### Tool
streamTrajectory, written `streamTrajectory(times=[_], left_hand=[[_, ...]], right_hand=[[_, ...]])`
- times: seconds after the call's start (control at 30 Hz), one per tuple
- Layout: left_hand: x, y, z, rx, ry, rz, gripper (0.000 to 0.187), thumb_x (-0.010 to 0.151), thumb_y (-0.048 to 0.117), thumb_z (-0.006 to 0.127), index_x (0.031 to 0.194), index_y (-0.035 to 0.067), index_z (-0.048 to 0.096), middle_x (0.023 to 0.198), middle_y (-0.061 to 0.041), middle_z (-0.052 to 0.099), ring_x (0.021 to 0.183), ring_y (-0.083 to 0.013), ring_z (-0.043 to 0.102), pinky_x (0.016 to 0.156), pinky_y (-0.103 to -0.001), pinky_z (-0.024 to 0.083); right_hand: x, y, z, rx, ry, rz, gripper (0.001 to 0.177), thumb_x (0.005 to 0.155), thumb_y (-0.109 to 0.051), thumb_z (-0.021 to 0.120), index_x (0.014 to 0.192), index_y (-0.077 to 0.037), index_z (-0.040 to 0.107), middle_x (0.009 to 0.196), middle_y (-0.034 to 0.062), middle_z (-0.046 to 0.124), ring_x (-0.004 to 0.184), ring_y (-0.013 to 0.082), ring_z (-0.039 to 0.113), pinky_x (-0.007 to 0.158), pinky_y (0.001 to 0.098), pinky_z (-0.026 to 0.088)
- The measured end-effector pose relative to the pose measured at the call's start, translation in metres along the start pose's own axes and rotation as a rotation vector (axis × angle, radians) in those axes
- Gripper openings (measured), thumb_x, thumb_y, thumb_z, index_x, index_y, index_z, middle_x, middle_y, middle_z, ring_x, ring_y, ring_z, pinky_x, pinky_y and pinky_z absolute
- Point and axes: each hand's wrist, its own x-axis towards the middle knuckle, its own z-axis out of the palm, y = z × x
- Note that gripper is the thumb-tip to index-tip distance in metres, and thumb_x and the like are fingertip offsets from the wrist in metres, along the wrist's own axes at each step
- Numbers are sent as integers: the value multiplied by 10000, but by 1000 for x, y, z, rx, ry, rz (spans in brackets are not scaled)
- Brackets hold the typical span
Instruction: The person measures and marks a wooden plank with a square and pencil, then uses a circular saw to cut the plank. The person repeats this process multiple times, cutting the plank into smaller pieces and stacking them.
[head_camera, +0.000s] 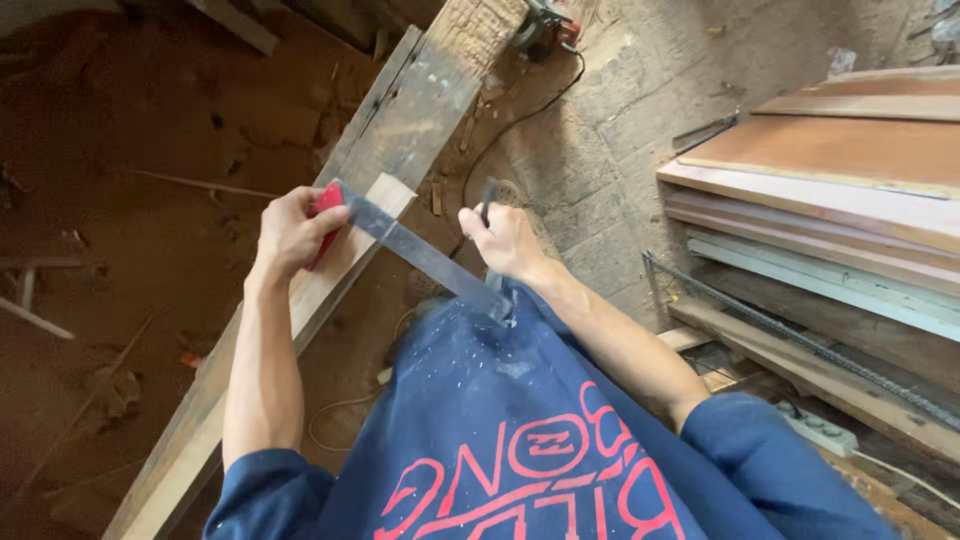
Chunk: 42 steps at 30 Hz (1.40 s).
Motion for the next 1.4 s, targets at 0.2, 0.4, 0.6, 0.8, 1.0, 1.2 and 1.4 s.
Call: streamTrajectory(times=[0.2,0.4,0.6,0.8,1.0,1.2,1.4], left_hand=[[-7,35,10,-547,427,-25,250,991,237,698,1126,50,601,938,-56,701,784,-142,663,704,-306,574],[27,74,71,-715,593,-9,220,998,193,702,1076,36,570,943,-70,693,813,-164,652,765,-331,610],[95,99,179,-794,613,42,315,961,73,736,1197,-22,550,1094,-84,668,950,-161,658,855,-321,574],[165,122,239,-764,813,-190,340,944,51,708,1235,-13,544,1061,-69,648,919,-164,643,815,-328,578],[175,141,282,-80,1103,-511,469,995,207,714,1359,-39,552,1234,-196,604,1125,-302,582,1006,-430,491],[199,168,305,442,1024,-640,779,952,414,757,1526,-13,449,1519,-308,348,1394,-469,359,1174,-574,321],[249,184,333,659,1015,-781,831,991,532,678,1617,102,343,1644,-302,210,1505,-550,204,1195,-678,250]], right_hand=[[-4,-14,-6,-112,641,-483,224,1068,-193,561,926,-24,599,985,163,656,856,327,637,773,433,519],[17,20,-27,-80,598,-332,259,1045,-195,607,857,-21,568,851,172,614,785,338,604,730,452,483],[98,96,-53,198,320,223,276,983,-301,582,888,-46,633,682,91,659,658,195,663,630,365,515],[210,201,-106,154,-19,410,303,904,-339,659,925,-39,691,739,117,701,705,211,680,661,368,530],[300,293,-190,-66,-166,559,298,874,-315,690,975,-37,730,832,157,744,787,242,719,737,382,542],[370,313,-220,-185,-281,601,280,881,-297,697,937,-23,721,814,160,745,785,260,715,741,395,540],[408,310,-186,-233,-436,514,272,901,-293,695,895,-21,718,791,128,736,769,234,688,737,389,526]])
